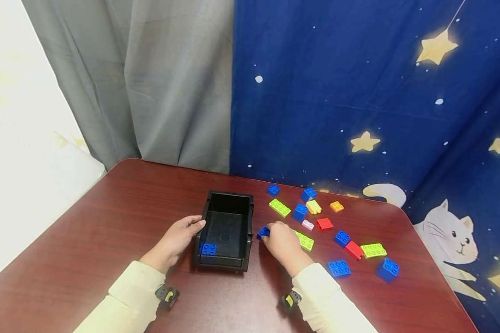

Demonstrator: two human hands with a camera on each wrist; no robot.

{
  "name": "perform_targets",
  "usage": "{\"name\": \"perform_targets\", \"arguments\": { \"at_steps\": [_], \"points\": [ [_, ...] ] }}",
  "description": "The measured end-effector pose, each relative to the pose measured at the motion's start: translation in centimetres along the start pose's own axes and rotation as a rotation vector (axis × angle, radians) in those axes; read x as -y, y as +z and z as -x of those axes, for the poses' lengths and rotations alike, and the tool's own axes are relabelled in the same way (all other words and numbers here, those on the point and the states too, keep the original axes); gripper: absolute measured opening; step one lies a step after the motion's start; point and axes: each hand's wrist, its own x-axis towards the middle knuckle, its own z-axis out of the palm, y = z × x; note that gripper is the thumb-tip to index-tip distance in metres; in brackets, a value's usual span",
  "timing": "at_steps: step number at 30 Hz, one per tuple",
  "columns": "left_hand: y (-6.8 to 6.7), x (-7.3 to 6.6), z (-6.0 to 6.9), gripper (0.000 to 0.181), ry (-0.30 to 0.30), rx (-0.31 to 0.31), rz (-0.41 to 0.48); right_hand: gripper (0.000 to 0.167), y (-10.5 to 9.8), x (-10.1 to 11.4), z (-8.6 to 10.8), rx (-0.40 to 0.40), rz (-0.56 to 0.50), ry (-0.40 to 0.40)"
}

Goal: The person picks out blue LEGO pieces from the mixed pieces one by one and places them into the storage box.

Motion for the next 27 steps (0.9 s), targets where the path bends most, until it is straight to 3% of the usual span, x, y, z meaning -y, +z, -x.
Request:
{"name": "perform_targets", "arguments": {
  "at_steps": [27],
  "points": [
    [0.05, -0.11, 0.18, 0.049, 0.01, -0.003, -0.011, 0.032, -0.03, 0.03, 0.31, -0.031, -0.019, -0.087]
  ]
}}
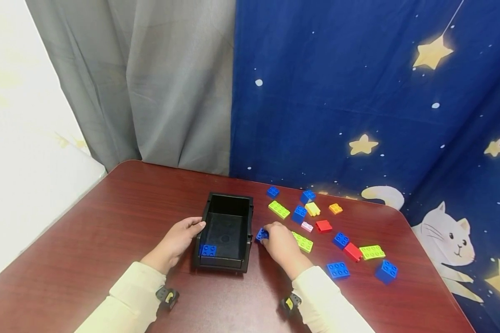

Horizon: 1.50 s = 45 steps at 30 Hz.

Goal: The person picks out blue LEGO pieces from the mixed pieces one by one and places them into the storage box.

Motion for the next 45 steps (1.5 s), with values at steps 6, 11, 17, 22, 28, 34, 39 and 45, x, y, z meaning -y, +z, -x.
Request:
{"name": "perform_targets", "arguments": {
  "at_steps": [6, 11, 17, 22, 28, 34, 39, 45],
  "points": [
    [0.0, 0.0, 0.0, 0.049, -0.002, 0.0, -0.002, 0.035, -0.1, 0.0, 0.1, -0.015, -0.011, -0.002],
    [0.0, 0.0, 0.0, 0.049, -0.001, -0.003, 0.0, 0.037, -0.5, -0.1, 0.4, -0.037, -0.03, 0.002],
    [0.0, 0.1, 0.0, 0.049, 0.003, -0.004, 0.002, 0.038, -1.1, 0.1, 0.6, -0.074, -0.047, 0.036],
    [0.0, 0.1, 0.0, 0.049, -0.001, -0.001, 0.005, 0.039, -1.6, 0.4, 0.6, -0.098, -0.064, 0.048],
    [0.0, 0.2, -0.1, 0.049, -0.002, -0.004, 0.0, 0.042, -2.3, 0.6, 0.9, -0.119, -0.076, 0.068],
    [0.1, 0.2, -0.1, 0.048, 0.004, -0.009, 0.003, 0.044, -3.3, 1.0, 1.2, -0.198, -0.081, 0.029],
    [0.1, 0.2, -0.1, 0.048, 0.007, -0.011, 0.004, 0.044, -4.0, 2.0, 1.7, -0.234, -0.106, -0.017],
    [0.1, 0.3, 0.0, 0.048, 0.007, -0.009, 0.006, 0.042, -4.3, 3.3, 2.1, -0.254, -0.126, -0.066]
  ]
}}
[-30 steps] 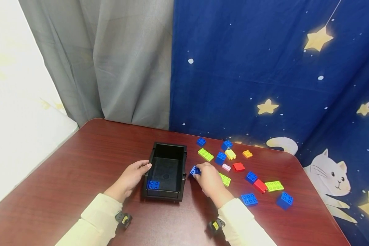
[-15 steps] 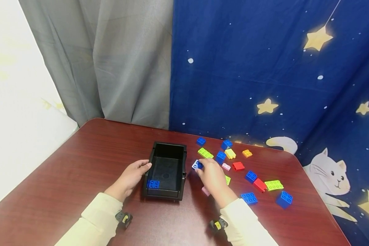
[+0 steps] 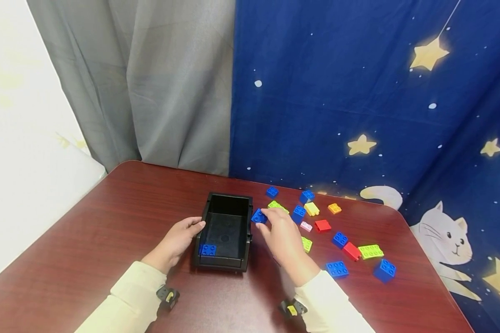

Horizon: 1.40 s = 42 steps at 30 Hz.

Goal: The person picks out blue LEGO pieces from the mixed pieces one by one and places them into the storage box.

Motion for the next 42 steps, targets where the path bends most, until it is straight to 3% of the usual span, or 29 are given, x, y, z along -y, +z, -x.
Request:
{"name": "perform_targets", "arguments": {
  "at_steps": [9, 14, 28, 42],
  "points": [
    [0.0, 0.1, 0.0, 0.049, -0.002, -0.003, -0.004, 0.04, 0.6, 1.1, 0.5, -0.071, -0.012, -0.137],
    [0.0, 0.1, 0.0, 0.048, 0.002, 0.002, 0.003, 0.039, 1.0, 1.8, 0.7, -0.065, -0.002, -0.199],
    [0.0, -0.1, 0.0, 0.049, 0.007, 0.0, 0.0, 0.038, 1.8, 3.6, 0.9, 0.001, -0.022, -0.21],
    [0.0, 0.1, 0.0, 0.048, 0.007, -0.007, -0.003, 0.038, 3.7, 5.2, 0.6, 0.088, 0.086, -0.221]
  ]
}}
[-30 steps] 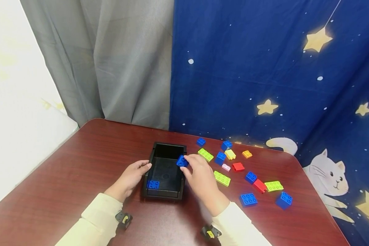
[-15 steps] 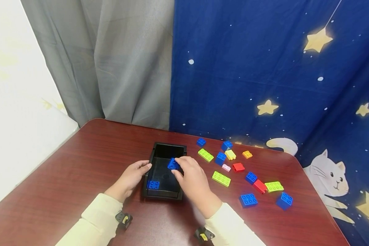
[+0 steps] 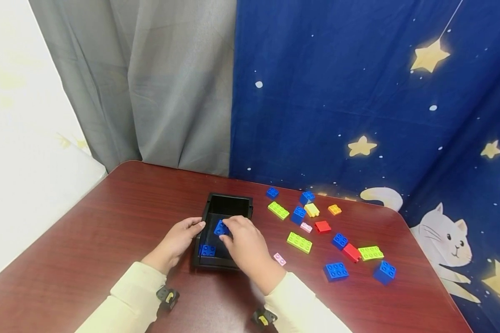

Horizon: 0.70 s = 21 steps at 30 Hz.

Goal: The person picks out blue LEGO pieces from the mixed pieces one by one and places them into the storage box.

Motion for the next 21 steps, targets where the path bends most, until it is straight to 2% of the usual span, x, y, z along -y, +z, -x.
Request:
{"name": "perform_targets", "arguments": {
  "at_steps": [9, 21],
  "points": [
    [0.0, -0.1, 0.0, 0.049, -0.004, 0.007, -0.006, 0.039, 1.1, 0.7, -0.4, 0.05, 0.024, 0.003],
    [0.0, 0.0, 0.0, 0.049, -0.004, 0.003, 0.014, 0.034, 2.4, 0.9, -0.8, 0.052, 0.063, -0.018]
  ]
}}
